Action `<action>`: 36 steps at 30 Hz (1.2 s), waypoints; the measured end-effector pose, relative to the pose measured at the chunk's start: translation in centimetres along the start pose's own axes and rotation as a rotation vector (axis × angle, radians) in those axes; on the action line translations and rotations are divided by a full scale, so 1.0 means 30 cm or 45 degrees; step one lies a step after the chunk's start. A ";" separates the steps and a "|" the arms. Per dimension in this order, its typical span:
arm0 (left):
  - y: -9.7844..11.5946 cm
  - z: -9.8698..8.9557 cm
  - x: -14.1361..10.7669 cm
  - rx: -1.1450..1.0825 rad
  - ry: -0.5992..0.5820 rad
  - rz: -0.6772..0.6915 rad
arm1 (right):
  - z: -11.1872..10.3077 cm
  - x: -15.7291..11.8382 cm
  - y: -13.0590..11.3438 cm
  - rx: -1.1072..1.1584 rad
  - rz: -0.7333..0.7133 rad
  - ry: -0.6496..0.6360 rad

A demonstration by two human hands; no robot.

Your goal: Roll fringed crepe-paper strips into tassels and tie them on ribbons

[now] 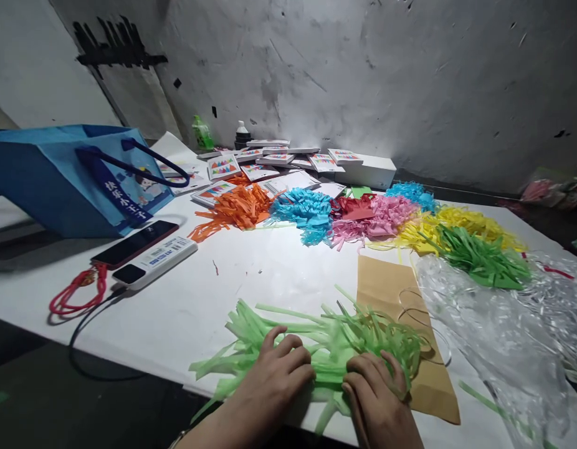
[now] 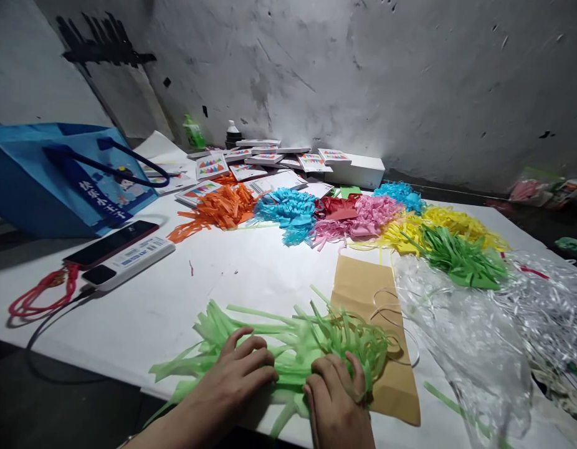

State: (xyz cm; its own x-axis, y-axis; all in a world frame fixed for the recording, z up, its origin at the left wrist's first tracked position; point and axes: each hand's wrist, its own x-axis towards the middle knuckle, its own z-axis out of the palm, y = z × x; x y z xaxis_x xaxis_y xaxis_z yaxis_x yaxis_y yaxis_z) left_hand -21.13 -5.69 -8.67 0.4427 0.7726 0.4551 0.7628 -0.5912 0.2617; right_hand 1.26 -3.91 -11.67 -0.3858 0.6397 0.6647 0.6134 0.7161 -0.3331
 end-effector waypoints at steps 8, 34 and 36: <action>0.046 -0.010 0.048 0.037 -0.207 -0.497 | 0.027 0.035 -0.032 -0.293 0.264 -0.095; 0.012 0.037 0.049 0.008 0.169 0.032 | 0.019 0.050 -0.026 -0.052 -0.104 -0.054; 0.005 0.050 0.038 -0.003 0.167 0.027 | 0.007 0.036 -0.008 -0.051 -0.114 -0.014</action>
State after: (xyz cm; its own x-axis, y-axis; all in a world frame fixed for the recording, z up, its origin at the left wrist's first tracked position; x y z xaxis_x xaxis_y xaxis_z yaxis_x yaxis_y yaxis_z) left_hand -19.81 -4.55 -9.39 0.3933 0.7229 0.5681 0.7528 -0.6079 0.2523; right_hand 0.57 -3.33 -11.02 -0.4478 0.5765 0.6834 0.6031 0.7591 -0.2451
